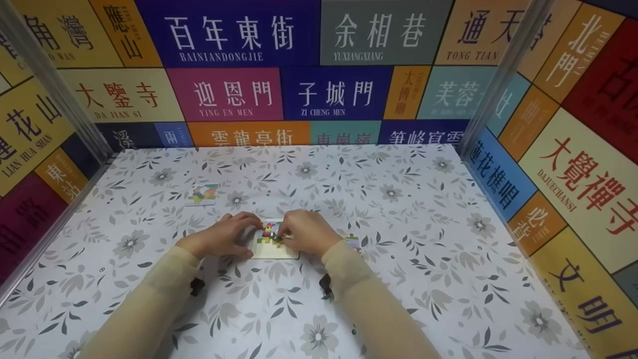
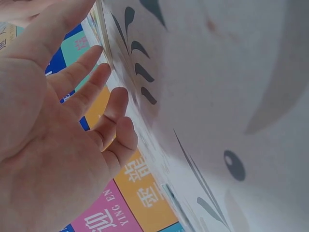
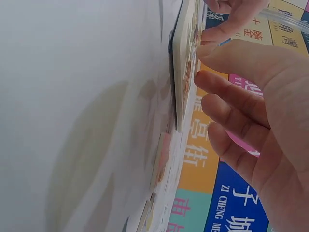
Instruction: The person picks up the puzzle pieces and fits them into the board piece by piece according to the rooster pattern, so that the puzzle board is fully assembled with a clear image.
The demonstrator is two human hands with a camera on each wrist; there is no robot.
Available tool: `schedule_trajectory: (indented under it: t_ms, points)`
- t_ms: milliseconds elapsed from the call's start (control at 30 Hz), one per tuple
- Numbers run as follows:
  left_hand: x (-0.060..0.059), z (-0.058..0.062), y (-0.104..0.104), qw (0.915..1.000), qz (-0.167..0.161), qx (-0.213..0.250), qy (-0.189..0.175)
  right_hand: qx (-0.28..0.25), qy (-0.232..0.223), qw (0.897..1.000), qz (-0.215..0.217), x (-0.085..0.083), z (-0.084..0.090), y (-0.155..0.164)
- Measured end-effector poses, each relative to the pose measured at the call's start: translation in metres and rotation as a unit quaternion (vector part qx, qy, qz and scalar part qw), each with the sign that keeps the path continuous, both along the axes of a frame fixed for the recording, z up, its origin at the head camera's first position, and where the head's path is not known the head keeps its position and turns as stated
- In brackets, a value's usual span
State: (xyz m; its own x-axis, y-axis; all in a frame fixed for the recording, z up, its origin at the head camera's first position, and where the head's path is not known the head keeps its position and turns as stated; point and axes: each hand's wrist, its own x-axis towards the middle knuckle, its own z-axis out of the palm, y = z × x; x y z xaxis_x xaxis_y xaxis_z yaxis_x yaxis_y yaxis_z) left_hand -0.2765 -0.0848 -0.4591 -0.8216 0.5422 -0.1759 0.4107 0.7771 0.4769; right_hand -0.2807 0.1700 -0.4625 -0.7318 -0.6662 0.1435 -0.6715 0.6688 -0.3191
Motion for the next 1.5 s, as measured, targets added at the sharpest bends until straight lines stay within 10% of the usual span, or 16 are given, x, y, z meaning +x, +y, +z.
schedule_trajectory:
  t_ms: [1500]
  points:
    - [0.0016,-0.0009,-0.0037,0.9997,-0.019,0.016,0.004,0.019,0.021,0.999,0.018,-0.0032,-0.0036,-0.009]
